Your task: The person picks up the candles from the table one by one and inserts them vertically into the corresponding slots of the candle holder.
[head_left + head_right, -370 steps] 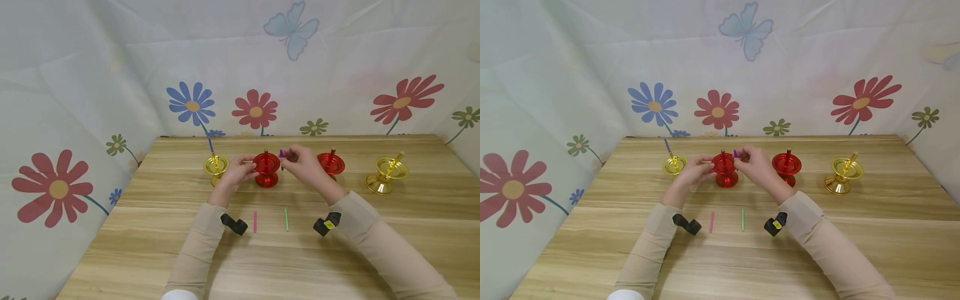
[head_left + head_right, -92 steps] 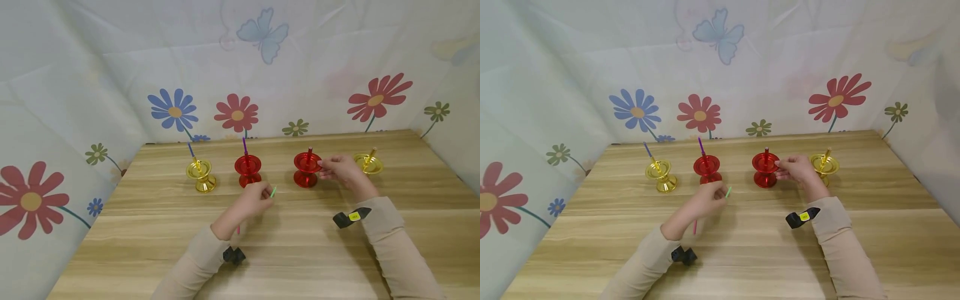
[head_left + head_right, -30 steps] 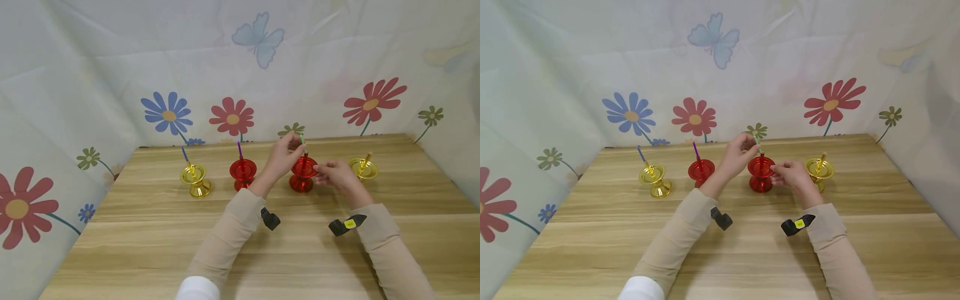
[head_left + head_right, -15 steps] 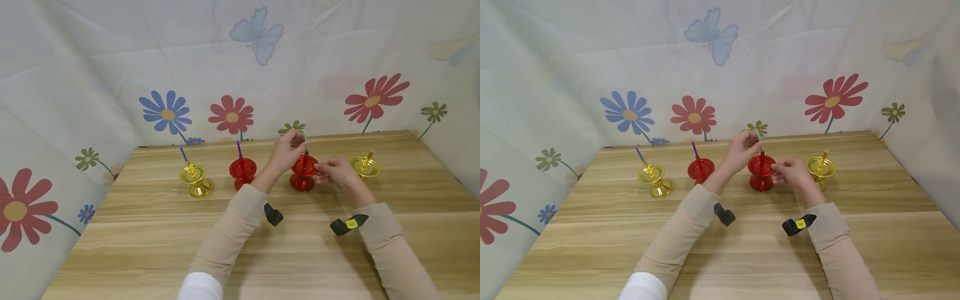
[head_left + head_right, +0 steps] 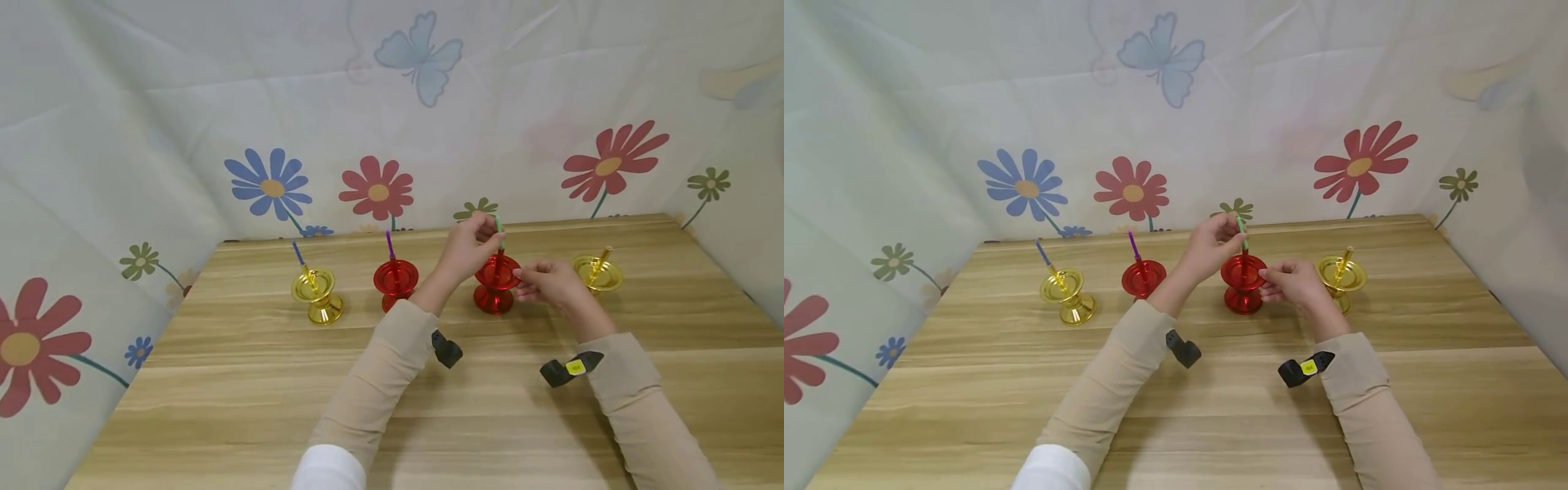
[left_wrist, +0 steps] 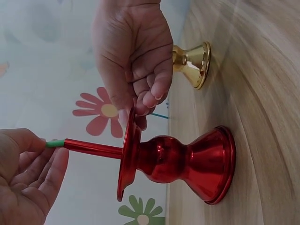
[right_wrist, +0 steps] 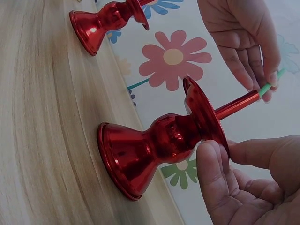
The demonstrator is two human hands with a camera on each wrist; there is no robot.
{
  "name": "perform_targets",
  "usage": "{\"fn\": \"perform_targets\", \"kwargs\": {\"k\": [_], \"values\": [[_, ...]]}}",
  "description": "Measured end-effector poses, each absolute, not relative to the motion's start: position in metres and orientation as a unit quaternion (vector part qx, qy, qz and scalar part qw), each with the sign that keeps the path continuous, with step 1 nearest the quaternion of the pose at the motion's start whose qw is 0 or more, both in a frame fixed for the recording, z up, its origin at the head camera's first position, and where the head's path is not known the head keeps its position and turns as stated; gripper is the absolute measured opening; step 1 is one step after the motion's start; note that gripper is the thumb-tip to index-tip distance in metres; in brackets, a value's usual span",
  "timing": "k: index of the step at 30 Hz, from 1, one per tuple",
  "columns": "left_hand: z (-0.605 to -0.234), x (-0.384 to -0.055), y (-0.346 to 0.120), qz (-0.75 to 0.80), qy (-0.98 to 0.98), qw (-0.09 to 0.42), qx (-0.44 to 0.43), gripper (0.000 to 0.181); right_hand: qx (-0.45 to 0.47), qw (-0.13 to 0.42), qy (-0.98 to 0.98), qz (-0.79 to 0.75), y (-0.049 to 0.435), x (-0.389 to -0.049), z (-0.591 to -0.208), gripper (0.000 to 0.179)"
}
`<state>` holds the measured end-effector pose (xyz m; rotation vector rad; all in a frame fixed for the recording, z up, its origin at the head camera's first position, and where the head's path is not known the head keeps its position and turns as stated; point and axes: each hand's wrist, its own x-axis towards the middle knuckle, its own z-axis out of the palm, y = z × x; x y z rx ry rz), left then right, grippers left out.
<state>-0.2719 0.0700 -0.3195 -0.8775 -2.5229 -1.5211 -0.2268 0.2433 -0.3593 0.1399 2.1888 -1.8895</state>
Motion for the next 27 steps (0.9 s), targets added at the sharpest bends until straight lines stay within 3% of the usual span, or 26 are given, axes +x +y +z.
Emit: {"fn": "perform_targets", "kwargs": {"k": [27], "values": [[-0.3150, -0.2749, 0.0698, -0.401, -0.851, 0.048, -0.337, 0.014, 0.044, 0.115, 0.749, -0.651, 0.2429, -0.2257, -0.3580, 0.036]]}}
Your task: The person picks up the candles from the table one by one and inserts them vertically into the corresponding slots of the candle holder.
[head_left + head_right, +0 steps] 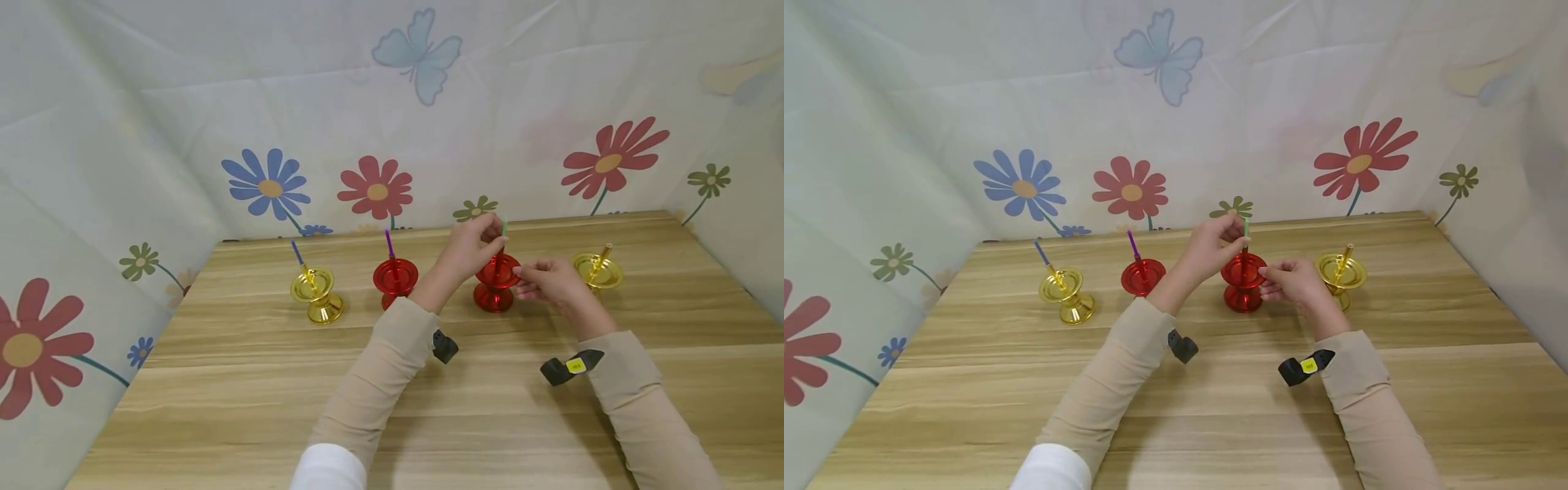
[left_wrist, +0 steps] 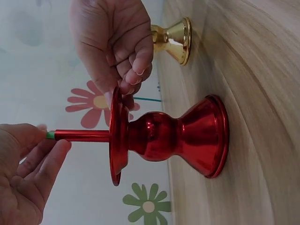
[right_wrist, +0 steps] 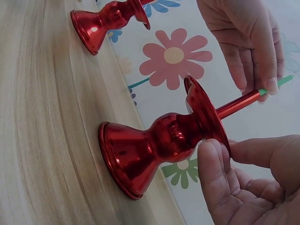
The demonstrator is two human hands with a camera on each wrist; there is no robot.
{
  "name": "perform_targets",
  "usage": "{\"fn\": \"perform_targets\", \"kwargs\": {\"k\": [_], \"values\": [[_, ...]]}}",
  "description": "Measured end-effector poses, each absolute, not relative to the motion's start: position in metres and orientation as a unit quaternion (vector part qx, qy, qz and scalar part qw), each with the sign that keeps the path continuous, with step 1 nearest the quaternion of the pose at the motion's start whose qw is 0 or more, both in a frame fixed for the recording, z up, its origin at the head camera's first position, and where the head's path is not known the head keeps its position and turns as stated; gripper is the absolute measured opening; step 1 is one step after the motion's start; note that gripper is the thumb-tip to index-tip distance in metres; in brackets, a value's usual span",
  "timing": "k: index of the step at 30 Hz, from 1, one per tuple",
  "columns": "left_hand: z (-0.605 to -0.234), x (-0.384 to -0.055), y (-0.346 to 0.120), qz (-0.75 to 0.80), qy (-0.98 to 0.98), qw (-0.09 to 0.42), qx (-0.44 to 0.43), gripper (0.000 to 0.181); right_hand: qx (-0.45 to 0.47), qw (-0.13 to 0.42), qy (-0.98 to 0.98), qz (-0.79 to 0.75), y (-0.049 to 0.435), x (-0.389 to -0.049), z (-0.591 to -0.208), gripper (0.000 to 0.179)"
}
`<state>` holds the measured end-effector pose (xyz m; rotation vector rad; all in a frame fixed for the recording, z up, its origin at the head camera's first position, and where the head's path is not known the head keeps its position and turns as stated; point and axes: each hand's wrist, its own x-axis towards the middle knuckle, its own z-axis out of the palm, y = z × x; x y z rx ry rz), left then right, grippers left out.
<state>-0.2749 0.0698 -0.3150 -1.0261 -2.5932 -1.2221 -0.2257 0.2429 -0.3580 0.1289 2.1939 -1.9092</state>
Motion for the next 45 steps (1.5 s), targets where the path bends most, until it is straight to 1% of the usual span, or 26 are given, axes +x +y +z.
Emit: {"fn": "perform_targets", "kwargs": {"k": [5, 14, 19, 23, 31, 35, 45], "values": [[-0.319, -0.275, 0.068, -0.421, -0.840, 0.056, -0.337, 0.016, 0.046, 0.119, 0.746, -0.653, 0.243, -0.226, -0.357, 0.035], [-0.321, -0.272, 0.070, -0.425, -0.847, 0.049, -0.316, 0.016, 0.043, 0.112, 0.743, -0.659, 0.242, -0.226, -0.359, 0.033], [-0.320, -0.270, 0.068, -0.423, -0.854, 0.034, -0.300, 0.018, 0.044, 0.117, 0.742, -0.658, 0.239, -0.225, -0.358, 0.036], [-0.320, -0.267, 0.066, -0.421, -0.859, 0.017, -0.293, 0.025, 0.041, 0.120, 0.744, -0.656, 0.238, -0.224, -0.358, 0.038], [-0.308, -0.255, 0.057, -0.402, -0.874, 0.010, -0.271, 0.034, 0.042, 0.082, 0.786, -0.611, 0.243, -0.222, -0.357, 0.048], [-0.303, -0.247, 0.047, -0.389, -0.882, 0.008, -0.266, 0.038, 0.052, 0.065, 0.811, -0.579, 0.240, -0.217, -0.351, 0.049], [-0.294, -0.219, 0.010, -0.313, -0.904, 0.001, -0.292, 0.034, 0.058, 0.039, 0.841, -0.537, 0.246, -0.196, -0.329, 0.057]]}}
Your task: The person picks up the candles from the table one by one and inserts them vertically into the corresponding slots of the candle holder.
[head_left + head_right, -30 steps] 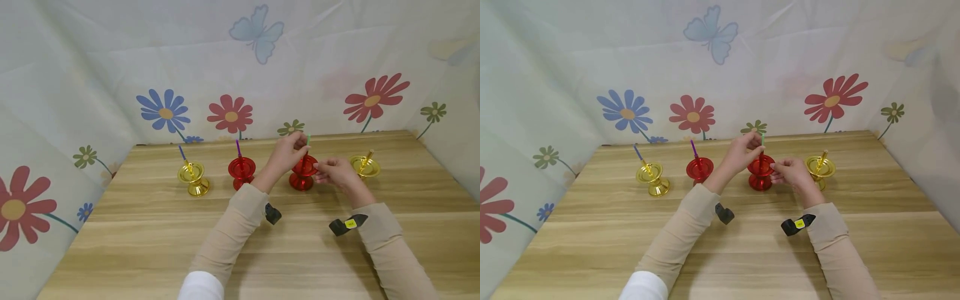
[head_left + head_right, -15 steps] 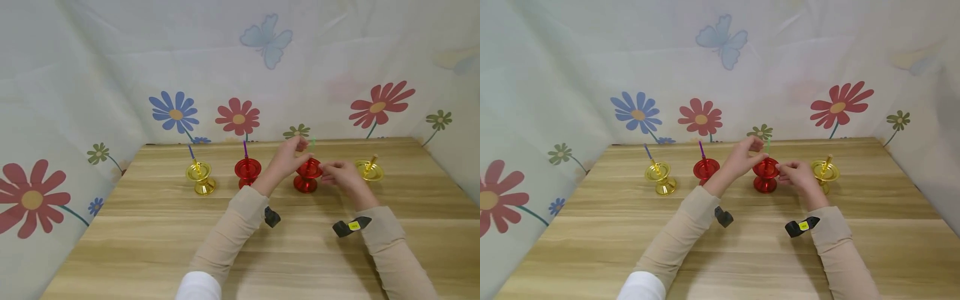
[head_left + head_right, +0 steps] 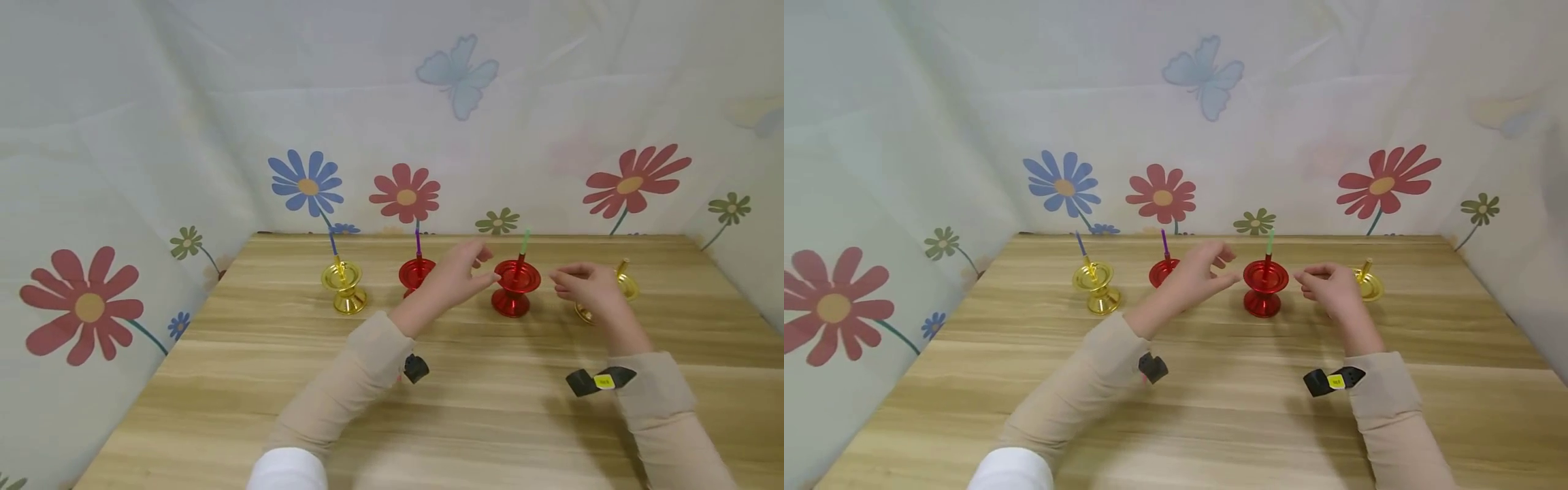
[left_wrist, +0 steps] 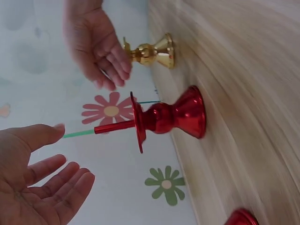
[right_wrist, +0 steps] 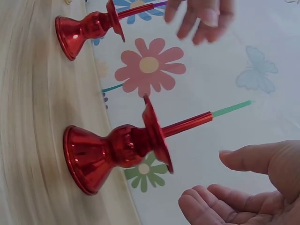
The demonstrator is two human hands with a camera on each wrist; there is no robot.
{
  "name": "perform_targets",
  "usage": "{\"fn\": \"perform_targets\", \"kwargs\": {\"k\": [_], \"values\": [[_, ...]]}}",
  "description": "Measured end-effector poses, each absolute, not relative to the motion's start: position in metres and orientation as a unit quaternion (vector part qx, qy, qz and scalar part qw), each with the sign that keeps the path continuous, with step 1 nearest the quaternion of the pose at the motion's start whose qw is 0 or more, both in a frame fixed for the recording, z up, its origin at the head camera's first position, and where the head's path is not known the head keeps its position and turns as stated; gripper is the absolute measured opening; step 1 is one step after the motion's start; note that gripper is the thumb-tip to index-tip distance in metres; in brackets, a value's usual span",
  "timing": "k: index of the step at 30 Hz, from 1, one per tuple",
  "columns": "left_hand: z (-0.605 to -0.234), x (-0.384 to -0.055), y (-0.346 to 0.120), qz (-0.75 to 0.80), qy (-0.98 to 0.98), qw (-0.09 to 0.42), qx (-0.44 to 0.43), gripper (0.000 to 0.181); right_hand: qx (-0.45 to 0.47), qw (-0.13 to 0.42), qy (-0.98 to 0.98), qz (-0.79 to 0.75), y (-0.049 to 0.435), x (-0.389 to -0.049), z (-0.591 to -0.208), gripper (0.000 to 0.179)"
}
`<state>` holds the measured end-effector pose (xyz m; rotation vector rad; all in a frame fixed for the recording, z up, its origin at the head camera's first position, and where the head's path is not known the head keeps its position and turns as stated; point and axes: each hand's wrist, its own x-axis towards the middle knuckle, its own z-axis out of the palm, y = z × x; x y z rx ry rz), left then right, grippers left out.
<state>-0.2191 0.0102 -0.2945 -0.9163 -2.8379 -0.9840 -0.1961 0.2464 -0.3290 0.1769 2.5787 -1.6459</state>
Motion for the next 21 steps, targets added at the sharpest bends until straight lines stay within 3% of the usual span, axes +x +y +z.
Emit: {"fn": "perform_targets", "kwargs": {"k": [11, 13, 15, 21], "values": [[-0.299, -0.200, -0.028, -0.265, -0.925, -0.019, -0.271, 0.029, 0.034, 0.017, 0.832, -0.553, 0.266, -0.185, -0.316, 0.056], [-0.304, -0.197, -0.034, -0.259, -0.927, -0.020, -0.271, 0.028, 0.040, 0.018, 0.835, -0.549, 0.274, -0.186, -0.320, 0.057], [-0.309, -0.194, -0.041, -0.255, -0.929, -0.015, -0.267, 0.027, 0.044, 0.010, 0.828, -0.559, 0.298, -0.201, -0.349, 0.057], [-0.322, -0.186, -0.063, -0.270, -0.936, -0.010, -0.225, 0.018, 0.043, 0.024, 0.799, -0.599, 0.323, -0.199, -0.352, 0.045]]}}
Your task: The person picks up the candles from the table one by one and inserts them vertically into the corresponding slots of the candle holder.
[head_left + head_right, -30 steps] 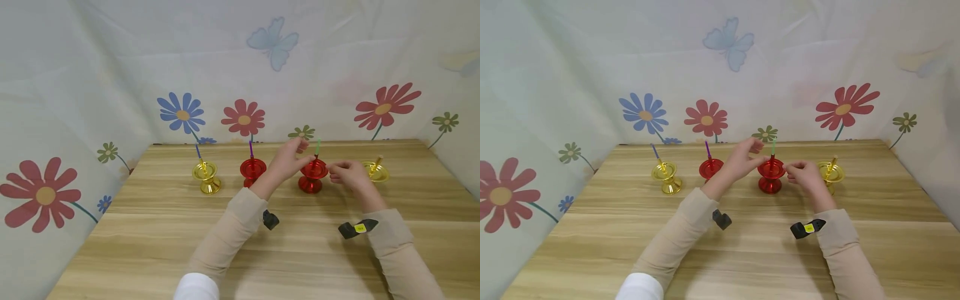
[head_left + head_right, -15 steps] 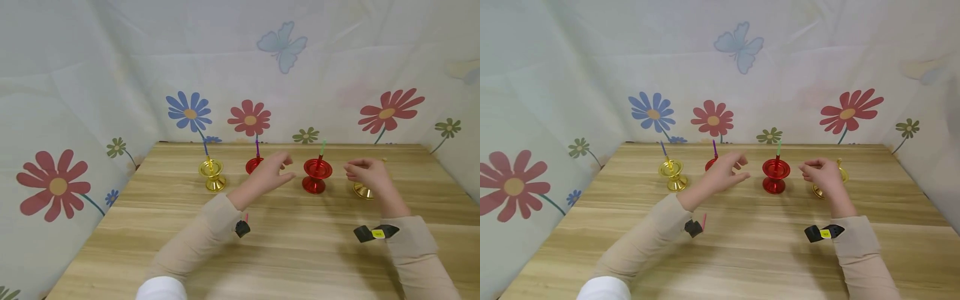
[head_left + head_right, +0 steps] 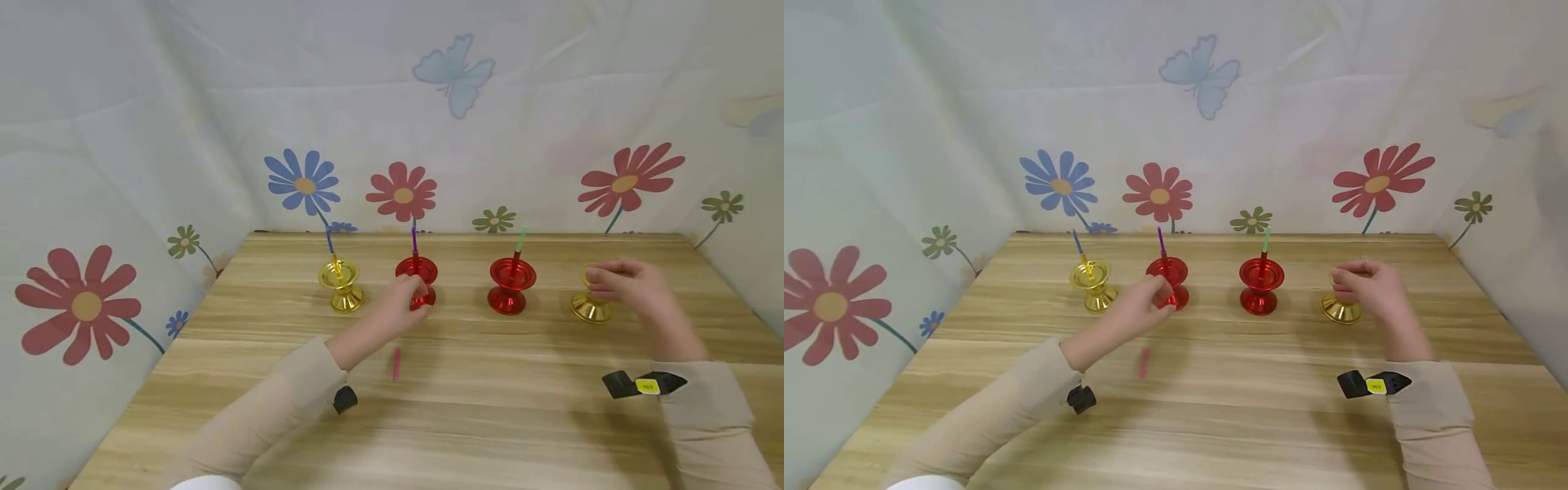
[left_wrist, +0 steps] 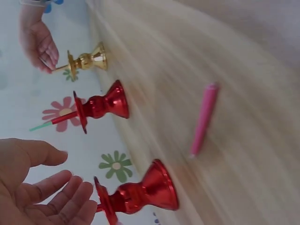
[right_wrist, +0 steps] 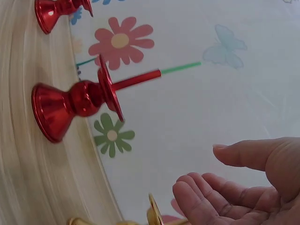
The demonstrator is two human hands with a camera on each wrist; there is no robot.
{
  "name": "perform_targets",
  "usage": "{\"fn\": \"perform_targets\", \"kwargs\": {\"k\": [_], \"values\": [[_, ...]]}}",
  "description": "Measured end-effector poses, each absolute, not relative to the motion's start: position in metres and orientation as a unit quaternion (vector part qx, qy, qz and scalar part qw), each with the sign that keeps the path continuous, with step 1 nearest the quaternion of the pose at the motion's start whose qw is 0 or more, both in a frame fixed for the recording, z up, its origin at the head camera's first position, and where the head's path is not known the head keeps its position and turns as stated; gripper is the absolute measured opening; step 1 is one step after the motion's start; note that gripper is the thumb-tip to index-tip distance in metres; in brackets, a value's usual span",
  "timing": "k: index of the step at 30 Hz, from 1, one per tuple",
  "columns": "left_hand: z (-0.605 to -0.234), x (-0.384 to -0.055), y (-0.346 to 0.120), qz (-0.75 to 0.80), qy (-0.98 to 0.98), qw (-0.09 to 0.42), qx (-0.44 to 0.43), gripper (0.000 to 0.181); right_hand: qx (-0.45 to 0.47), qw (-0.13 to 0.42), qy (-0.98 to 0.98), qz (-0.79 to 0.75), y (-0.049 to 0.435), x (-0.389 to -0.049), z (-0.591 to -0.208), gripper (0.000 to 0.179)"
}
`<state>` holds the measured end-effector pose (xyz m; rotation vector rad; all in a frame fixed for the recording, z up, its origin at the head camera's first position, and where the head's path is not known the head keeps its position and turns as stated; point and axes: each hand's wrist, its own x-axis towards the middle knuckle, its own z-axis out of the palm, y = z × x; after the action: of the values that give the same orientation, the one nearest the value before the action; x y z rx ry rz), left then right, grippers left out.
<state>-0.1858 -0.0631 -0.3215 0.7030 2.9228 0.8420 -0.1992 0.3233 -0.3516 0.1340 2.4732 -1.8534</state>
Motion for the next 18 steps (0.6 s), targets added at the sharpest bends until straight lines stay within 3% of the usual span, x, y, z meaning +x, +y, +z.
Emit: {"fn": "perform_targets", "kwargs": {"k": [3, 10, 15, 18], "values": [[-0.326, -0.182, -0.073, 0.281, 0.939, 0.017, 0.199, 0.015, 0.039, 0.027, 0.780, -0.624, 0.348, -0.208, -0.368, 0.029], [-0.346, -0.175, -0.094, 0.285, 0.945, -0.006, 0.160, 0.018, 0.057, -0.022, 0.785, -0.617, 0.414, -0.244, -0.436, 0.027], [-0.363, -0.166, -0.107, 0.290, 0.948, 0.004, 0.134, 0.017, 0.093, -0.010, 0.778, -0.621, 0.414, -0.231, -0.415, 0.019], [-0.371, -0.161, -0.110, 0.278, 0.953, 0.008, 0.123, 0.021, 0.110, 0.001, 0.795, -0.597, 0.396, -0.212, -0.382, 0.026]]}}
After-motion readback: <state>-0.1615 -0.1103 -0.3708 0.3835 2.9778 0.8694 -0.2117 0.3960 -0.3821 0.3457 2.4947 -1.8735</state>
